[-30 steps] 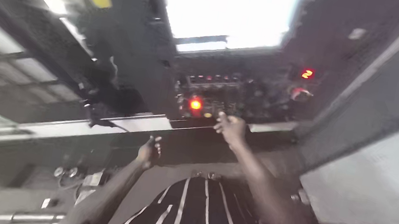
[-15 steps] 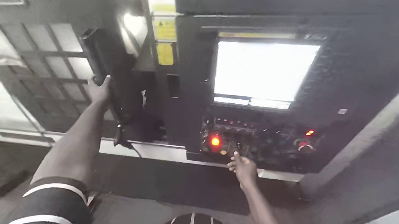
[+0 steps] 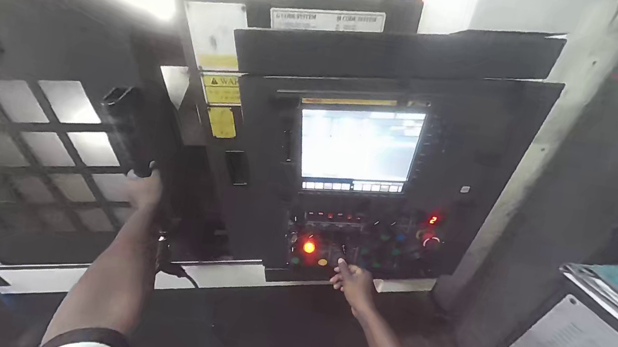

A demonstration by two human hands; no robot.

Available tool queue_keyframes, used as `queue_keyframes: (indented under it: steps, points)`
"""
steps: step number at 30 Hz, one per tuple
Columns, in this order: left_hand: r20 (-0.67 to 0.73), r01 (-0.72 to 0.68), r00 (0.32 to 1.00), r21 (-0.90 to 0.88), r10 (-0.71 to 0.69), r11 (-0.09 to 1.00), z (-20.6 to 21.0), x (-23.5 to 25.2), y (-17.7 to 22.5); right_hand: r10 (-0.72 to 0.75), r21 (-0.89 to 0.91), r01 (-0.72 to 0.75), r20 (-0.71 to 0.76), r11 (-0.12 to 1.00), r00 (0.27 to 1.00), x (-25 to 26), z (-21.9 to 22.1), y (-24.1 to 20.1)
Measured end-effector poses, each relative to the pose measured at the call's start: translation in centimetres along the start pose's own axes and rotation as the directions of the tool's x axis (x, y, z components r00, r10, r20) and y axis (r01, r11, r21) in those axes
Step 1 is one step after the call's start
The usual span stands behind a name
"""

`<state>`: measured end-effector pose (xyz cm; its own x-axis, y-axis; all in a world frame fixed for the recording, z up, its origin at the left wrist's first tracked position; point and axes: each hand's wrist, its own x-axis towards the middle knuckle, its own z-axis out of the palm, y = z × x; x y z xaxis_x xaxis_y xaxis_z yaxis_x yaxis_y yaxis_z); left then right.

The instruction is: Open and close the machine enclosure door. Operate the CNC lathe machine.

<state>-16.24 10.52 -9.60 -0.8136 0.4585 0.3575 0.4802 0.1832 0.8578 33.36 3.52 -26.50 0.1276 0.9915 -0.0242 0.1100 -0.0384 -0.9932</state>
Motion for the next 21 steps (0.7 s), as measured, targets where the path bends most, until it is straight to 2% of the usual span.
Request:
queue_keyframes:
  steps: [3, 7, 10, 14, 18, 21]
  points:
    - [0.05, 0.012, 0.999, 0.043, -0.014, 0.999, 0.7, -1.5, 0.6, 0.001, -0.004, -0.001, -0.006, 1.0, 1.0, 0.0, -0.1, 0.0]
    - [0.041, -0.028, 0.999, 0.104, 0.023, 0.994, 2.6, -1.5, 0.7, -0.01, 0.008, 0.01, 0.012, 1.0, 1.0, 0.1, -0.2, 0.1]
    - [0.062, -0.116, 0.992, 0.087, 0.11, 0.989, 3.3, -2.1, 0.6, -0.019, 0.014, 0.019, 0.012, 1.0, 1.0, 0.1, -0.3, 0.1]
    - [0.083, -0.093, 0.993, 0.085, 0.086, 0.992, 3.1, -3.2, 2.0, -0.021, 0.023, 0.02, 0.011, 1.0, 1.0, 0.2, -0.2, 0.0]
    - [0.093, -0.11, 0.991, 0.105, 0.1, 0.988, 3.3, -3.0, 1.8, -0.027, 0.001, 0.027, 0.025, 1.0, 0.999, 0.3, -0.5, 0.1]
    - [0.126, -0.145, 0.982, 0.013, 0.142, 0.989, 3.0, -3.1, 1.4, -0.015, -0.007, 0.015, 0.029, 1.0, 0.999, 0.5, -0.5, 0.2]
